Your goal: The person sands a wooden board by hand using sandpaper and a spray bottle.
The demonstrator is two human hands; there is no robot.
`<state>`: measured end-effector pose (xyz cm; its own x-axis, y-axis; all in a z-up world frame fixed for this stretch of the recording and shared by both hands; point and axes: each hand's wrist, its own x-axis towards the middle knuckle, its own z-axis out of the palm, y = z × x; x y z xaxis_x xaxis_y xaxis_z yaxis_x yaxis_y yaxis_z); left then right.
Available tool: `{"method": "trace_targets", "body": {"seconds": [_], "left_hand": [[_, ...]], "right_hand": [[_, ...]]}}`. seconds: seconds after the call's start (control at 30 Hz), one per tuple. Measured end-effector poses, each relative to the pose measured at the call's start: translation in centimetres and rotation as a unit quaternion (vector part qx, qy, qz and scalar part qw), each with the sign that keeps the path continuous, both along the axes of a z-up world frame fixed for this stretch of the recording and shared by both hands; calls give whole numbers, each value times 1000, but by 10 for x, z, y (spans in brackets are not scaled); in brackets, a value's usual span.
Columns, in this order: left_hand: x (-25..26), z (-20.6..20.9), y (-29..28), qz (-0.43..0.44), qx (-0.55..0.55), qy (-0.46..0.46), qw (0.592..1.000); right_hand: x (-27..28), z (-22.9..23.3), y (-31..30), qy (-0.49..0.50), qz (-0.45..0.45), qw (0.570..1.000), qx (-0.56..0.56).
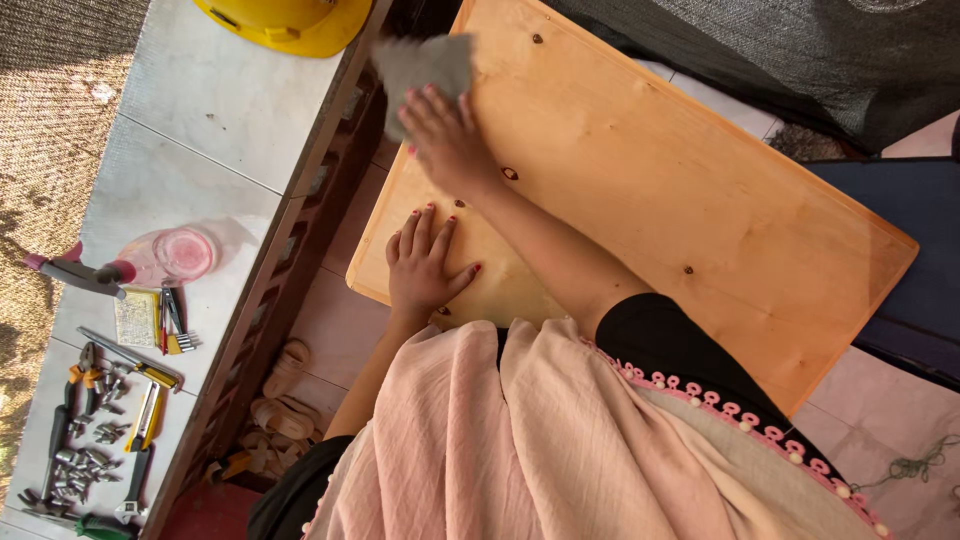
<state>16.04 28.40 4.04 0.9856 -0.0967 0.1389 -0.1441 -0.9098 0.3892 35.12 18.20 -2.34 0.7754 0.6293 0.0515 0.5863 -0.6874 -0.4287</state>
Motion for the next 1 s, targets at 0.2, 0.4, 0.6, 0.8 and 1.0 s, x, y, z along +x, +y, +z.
{"method": "trace_targets", "body": {"seconds": [0.2, 0.4, 0.6, 0.8, 1.0], "left_hand": [[-1, -4, 2, -5, 2, -4, 1000], [-3, -1, 2, -5, -5, -7, 1000], [-9, -12, 4, -7, -30, -8, 1000], [-21, -30, 8, 10, -31, -36, 999], [-75, -16, 47, 167, 8, 60, 984]], "right_hand": [[2, 6, -65, -35, -62, 997, -21], [15, -9, -205, -57, -346, 933, -77], [-62, -18, -91, -56, -227, 972, -22], [-134, 23, -43, -12, -67, 998, 10], [-124, -2, -188, -57, -300, 949, -73]]}}
